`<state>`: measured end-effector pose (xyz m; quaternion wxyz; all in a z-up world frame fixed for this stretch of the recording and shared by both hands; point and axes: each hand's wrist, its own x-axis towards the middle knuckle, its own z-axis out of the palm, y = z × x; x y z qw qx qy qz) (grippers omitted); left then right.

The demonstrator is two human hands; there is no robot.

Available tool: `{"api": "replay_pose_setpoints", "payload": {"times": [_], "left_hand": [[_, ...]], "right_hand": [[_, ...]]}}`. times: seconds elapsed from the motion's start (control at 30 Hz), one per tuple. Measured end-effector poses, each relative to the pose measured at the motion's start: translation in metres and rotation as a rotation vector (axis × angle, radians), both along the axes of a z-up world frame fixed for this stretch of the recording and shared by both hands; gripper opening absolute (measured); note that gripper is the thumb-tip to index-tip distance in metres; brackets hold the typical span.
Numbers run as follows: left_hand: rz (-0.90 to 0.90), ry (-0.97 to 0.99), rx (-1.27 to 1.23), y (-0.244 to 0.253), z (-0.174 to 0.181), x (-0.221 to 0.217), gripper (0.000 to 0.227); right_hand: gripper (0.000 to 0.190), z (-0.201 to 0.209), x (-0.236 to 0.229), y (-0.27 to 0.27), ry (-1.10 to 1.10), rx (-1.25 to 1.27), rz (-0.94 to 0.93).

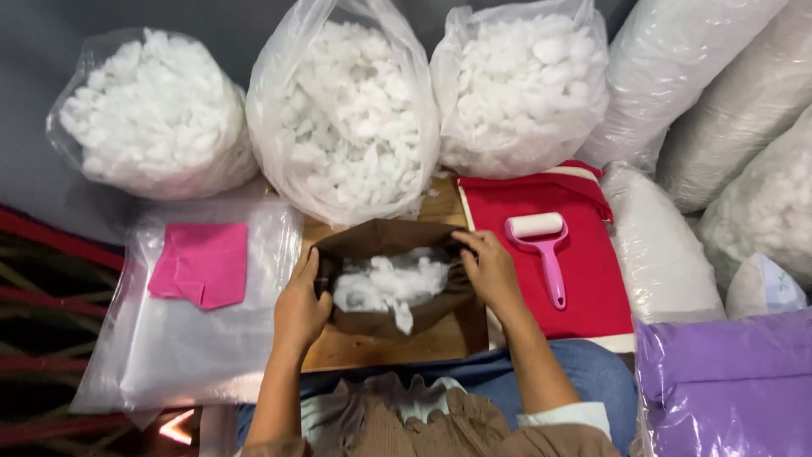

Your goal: Stuffing a brown fabric pouch with white fiberfill material from large storage bags

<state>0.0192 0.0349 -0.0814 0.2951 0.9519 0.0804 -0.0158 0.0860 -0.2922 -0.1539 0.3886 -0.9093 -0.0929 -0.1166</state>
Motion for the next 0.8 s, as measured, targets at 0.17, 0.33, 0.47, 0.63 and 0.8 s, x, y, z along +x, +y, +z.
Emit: {"api": "replay_pose_setpoints", "payload": {"times": [0.17,0.33,0.47,0.63,0.8], "left_hand": [[0.013,-0.026,-0.012,-0.010,0.014,0.001,0.080],[0.002,0.063,0.023,-0.004,-0.005,-0.006,0.085],[0.102,0.062,-0.120,-0.011,0.008,-0.021,0.087],[0.489,-0.200,-0.708,-0.036,-0.013,-0.069,0.109],[0.829,0.566,-1.522,-0.070,-0.079,-0.103,0.087]], "right_hand": [[0.043,0.000,0.000,0.005,0.018,-0.043,-0.104],[0.044,-0.027,0.008,0.004,0.079,-0.153,-0.078],[0.048,-0.007,-0.001,0.006,0.197,-0.188,-0.068],[0.057,-0.021,0.015,0.023,0.094,-0.328,-0.040],[0.055,-0.022,0.020,0.064,0.103,-0.434,0.209]]}}
